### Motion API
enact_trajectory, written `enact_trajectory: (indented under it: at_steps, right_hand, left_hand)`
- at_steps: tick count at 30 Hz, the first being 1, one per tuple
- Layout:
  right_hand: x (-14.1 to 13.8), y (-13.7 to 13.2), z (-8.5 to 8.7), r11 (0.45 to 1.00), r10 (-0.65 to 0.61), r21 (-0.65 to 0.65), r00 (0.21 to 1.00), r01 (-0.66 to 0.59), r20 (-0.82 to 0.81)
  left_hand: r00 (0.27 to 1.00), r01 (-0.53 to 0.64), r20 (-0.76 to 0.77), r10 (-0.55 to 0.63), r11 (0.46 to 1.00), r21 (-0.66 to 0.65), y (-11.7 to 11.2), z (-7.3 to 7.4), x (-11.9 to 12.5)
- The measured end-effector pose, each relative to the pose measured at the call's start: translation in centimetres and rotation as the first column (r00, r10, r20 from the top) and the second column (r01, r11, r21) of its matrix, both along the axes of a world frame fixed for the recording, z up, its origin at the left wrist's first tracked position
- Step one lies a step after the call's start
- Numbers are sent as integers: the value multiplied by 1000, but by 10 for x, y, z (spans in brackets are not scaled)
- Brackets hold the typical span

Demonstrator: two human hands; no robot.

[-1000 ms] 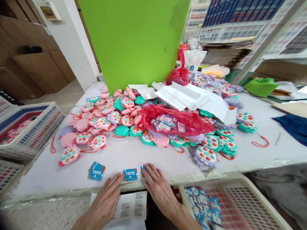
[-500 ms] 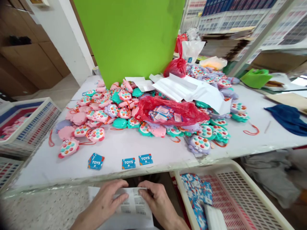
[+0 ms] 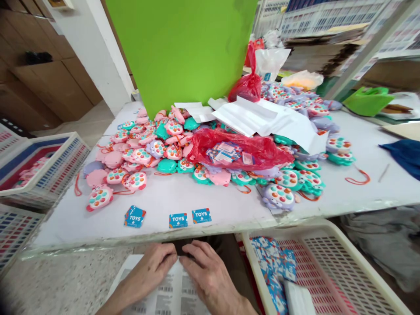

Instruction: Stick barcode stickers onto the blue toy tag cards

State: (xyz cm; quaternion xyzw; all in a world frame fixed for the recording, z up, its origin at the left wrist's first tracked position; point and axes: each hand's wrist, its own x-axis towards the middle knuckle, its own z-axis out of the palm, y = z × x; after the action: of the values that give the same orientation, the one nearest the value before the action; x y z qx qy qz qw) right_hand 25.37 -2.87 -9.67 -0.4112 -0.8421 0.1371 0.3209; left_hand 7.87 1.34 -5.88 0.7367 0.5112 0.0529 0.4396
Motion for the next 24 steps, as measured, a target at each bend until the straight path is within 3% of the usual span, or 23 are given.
enact_trajectory:
  at_steps: [5, 9, 17, 20, 24]
  right_hand:
    - [6, -4, -3, 997, -75, -27, 993, 73, -95]
    - [12, -6, -9, 985, -152, -94, 987, 147, -51]
    - [16, -4, -16, 992, -82, 91, 997, 83, -12]
    - [14, 0, -13, 996, -78, 32, 996, 79, -42]
    - [10, -2, -2, 987, -103, -138, 983, 81, -154]
  left_hand:
    - [1000, -13, -17, 13, 1000, -25, -1, 0, -2]
    - [998, -43, -45, 41, 998, -37, -2, 1, -4]
    - [995, -76, -75, 71, 995, -68, -1, -6, -3]
    - [996, -69, -68, 63, 994, -85, 3, -6, -2]
    - [996, -56, -69, 51, 996, -69, 6, -9, -2]
